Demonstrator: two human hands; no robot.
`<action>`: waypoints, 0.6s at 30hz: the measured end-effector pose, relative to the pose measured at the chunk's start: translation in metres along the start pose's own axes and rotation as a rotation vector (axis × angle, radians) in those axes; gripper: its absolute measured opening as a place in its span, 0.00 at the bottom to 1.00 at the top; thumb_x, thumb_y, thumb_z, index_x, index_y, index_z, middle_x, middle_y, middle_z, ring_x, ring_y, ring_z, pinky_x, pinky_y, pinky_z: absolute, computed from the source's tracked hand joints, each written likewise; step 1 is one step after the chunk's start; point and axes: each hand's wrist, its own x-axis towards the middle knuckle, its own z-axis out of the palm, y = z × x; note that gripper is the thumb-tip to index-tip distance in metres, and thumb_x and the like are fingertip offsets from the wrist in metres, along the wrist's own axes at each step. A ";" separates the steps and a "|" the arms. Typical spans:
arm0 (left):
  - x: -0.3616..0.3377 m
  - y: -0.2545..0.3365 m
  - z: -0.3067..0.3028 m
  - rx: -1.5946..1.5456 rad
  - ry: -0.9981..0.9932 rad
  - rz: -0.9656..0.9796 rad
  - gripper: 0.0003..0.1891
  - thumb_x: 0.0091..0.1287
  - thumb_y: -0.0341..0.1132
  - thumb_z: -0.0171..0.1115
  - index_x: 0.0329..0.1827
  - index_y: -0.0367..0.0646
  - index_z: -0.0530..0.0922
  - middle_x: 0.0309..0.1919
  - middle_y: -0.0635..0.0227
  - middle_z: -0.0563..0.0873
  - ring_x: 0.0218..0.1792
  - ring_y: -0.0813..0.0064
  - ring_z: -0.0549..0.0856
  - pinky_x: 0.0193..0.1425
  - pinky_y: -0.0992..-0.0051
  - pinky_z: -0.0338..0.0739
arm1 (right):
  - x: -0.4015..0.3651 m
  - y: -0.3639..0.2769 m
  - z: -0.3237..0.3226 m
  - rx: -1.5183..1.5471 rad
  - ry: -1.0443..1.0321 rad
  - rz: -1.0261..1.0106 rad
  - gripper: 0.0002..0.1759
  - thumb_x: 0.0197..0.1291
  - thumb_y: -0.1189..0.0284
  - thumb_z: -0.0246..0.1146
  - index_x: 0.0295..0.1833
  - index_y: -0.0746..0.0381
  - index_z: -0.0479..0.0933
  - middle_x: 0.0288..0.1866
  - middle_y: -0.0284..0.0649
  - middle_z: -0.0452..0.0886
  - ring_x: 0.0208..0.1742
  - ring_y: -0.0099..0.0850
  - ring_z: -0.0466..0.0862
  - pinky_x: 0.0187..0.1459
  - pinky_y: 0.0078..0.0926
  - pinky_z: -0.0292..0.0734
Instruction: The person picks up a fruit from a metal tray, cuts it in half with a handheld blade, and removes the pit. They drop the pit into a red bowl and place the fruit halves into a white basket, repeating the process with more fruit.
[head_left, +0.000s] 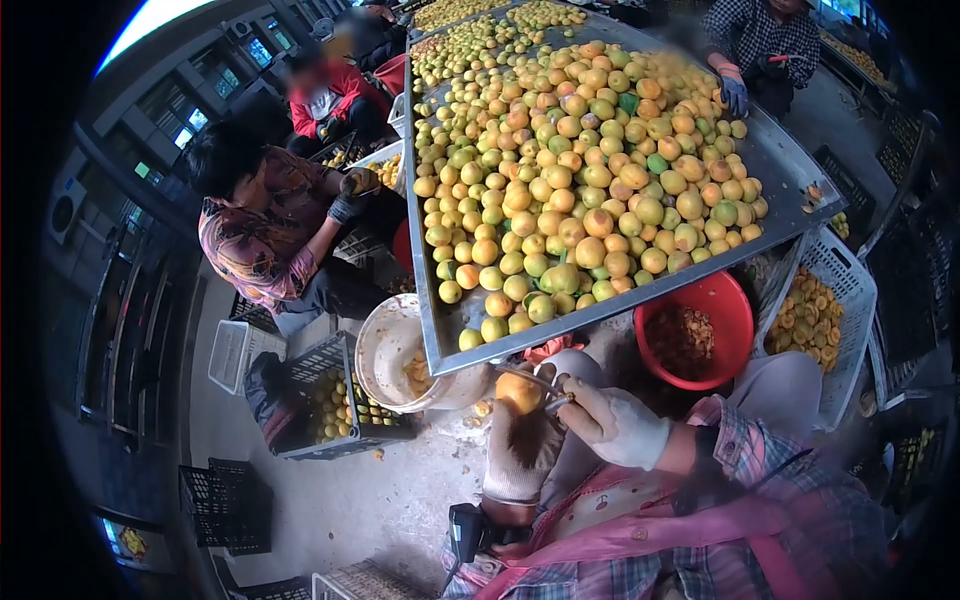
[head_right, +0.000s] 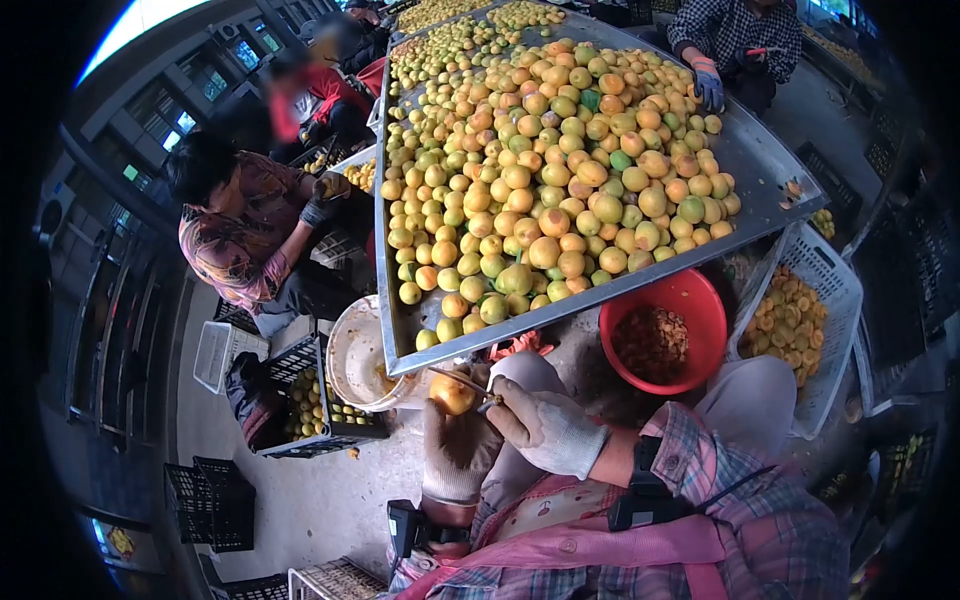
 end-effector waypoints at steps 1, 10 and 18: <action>0.002 -0.005 0.002 -0.002 -0.008 -0.009 0.35 0.70 0.54 0.58 0.73 0.41 0.62 0.69 0.57 0.70 0.68 0.62 0.71 0.72 0.62 0.66 | -0.003 0.002 -0.006 0.096 -0.004 0.083 0.16 0.66 0.75 0.58 0.57 0.68 0.69 0.44 0.53 0.80 0.37 0.52 0.82 0.36 0.44 0.78; 0.017 -0.038 0.024 0.439 -0.078 0.010 0.27 0.71 0.41 0.53 0.69 0.36 0.64 0.61 0.57 0.75 0.60 0.65 0.76 0.68 0.67 0.69 | -0.031 0.013 -0.057 -0.086 -0.074 0.110 0.11 0.60 0.75 0.60 0.47 0.69 0.75 0.47 0.56 0.77 0.31 0.46 0.81 0.30 0.39 0.78; 0.018 -0.059 0.067 0.627 -0.214 0.000 0.41 0.66 0.57 0.62 0.72 0.38 0.59 0.60 0.56 0.76 0.60 0.64 0.76 0.67 0.65 0.68 | -0.052 0.017 -0.085 -0.195 0.047 -0.007 0.15 0.64 0.71 0.61 0.52 0.68 0.71 0.33 0.49 0.79 0.23 0.44 0.80 0.25 0.39 0.74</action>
